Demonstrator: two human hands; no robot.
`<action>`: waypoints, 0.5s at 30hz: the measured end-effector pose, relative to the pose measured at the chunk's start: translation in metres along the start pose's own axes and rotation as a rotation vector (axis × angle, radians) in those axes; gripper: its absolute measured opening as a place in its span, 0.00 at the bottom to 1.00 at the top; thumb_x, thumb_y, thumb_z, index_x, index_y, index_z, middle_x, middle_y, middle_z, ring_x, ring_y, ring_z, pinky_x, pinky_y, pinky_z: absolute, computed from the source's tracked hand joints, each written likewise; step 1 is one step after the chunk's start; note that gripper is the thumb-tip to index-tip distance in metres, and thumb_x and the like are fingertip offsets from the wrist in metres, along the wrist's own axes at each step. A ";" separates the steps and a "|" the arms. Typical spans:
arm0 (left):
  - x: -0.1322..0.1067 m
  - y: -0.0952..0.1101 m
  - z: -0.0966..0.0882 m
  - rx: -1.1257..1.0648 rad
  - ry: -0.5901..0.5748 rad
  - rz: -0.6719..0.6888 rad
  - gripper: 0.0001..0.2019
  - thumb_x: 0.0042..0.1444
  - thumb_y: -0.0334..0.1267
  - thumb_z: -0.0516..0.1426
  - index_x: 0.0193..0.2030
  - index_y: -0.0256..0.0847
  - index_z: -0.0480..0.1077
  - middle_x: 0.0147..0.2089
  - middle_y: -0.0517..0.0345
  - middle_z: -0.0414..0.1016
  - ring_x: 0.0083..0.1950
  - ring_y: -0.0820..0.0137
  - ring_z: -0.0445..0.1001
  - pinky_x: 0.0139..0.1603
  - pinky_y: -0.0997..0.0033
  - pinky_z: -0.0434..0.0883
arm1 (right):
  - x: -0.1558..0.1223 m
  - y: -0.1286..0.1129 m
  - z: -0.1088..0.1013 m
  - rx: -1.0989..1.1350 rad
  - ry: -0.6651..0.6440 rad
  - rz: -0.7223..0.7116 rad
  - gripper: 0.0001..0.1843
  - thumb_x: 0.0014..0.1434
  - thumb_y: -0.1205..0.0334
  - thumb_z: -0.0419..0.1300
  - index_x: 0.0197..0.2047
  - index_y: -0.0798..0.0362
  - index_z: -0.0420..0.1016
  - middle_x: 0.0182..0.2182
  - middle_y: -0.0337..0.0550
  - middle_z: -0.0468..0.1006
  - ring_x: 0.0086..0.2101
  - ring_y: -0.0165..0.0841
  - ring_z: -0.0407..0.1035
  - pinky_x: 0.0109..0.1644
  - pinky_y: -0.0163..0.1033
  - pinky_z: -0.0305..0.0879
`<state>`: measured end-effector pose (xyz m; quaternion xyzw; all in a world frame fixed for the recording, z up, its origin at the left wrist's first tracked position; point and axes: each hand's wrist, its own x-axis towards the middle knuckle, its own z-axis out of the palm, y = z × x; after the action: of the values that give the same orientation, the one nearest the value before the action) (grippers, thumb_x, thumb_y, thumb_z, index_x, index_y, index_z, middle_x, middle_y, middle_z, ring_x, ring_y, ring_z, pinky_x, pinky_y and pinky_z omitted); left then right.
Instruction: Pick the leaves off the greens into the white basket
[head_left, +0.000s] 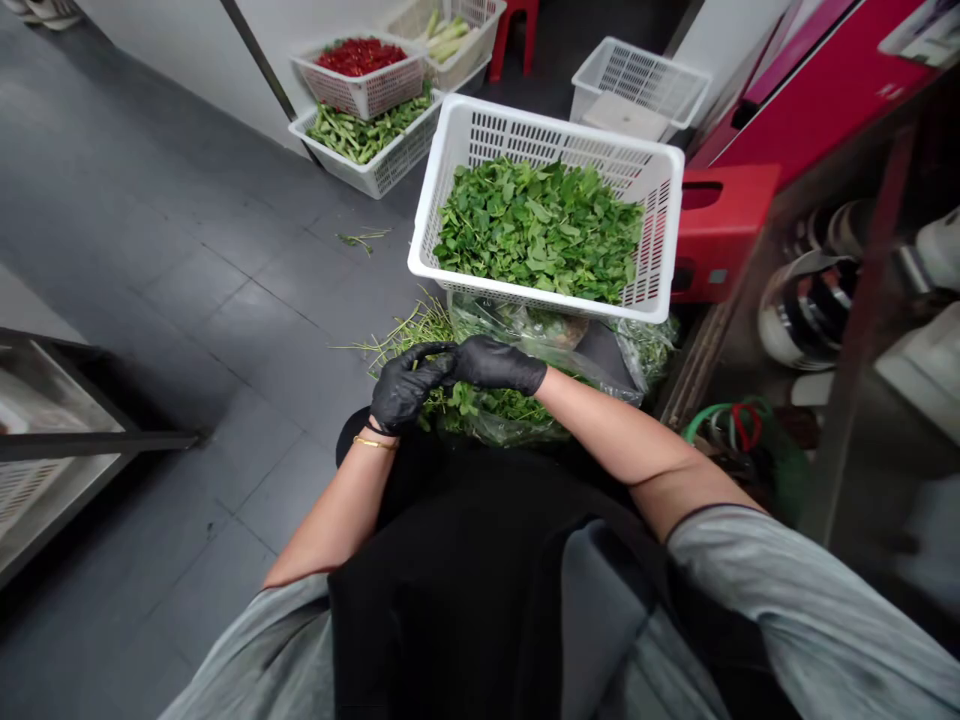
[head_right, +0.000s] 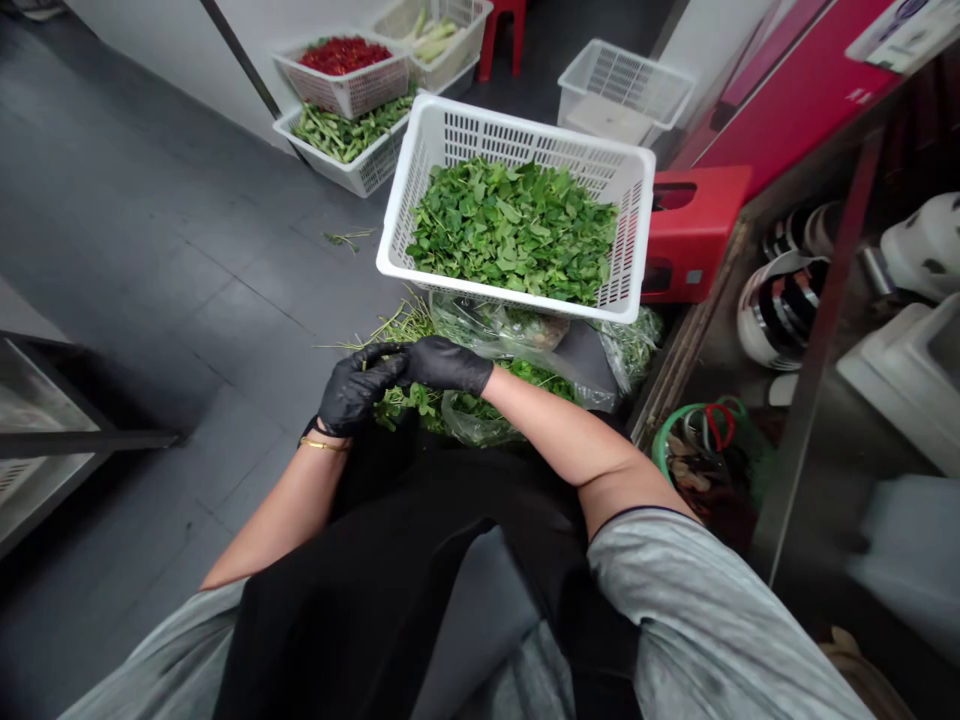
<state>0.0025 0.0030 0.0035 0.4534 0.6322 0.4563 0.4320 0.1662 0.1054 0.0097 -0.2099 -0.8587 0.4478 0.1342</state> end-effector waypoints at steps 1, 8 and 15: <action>0.001 0.002 0.002 -0.057 0.027 -0.022 0.20 0.51 0.53 0.66 0.42 0.37 0.83 0.33 0.52 0.82 0.35 0.63 0.79 0.39 0.66 0.75 | 0.001 -0.003 0.000 -0.028 -0.029 0.014 0.10 0.59 0.64 0.63 0.28 0.58 0.80 0.26 0.43 0.81 0.28 0.32 0.71 0.35 0.35 0.65; 0.009 0.003 0.001 -0.203 0.217 -0.124 0.11 0.53 0.45 0.65 0.31 0.38 0.82 0.21 0.58 0.75 0.17 0.79 0.58 0.17 0.76 0.52 | -0.011 0.002 0.007 0.331 0.004 0.121 0.13 0.61 0.67 0.58 0.31 0.56 0.85 0.31 0.42 0.85 0.35 0.33 0.78 0.43 0.36 0.70; 0.025 -0.001 0.012 -0.375 0.364 -0.223 0.13 0.54 0.37 0.64 0.21 0.37 0.72 0.17 0.62 0.70 0.14 0.81 0.57 0.15 0.79 0.51 | 0.005 -0.003 -0.002 0.398 0.743 0.073 0.16 0.67 0.64 0.56 0.29 0.55 0.79 0.29 0.42 0.81 0.28 0.30 0.72 0.44 0.39 0.74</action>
<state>0.0083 0.0289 -0.0033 0.2036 0.6498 0.5888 0.4354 0.1620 0.1074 0.0139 -0.3574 -0.6408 0.5031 0.4568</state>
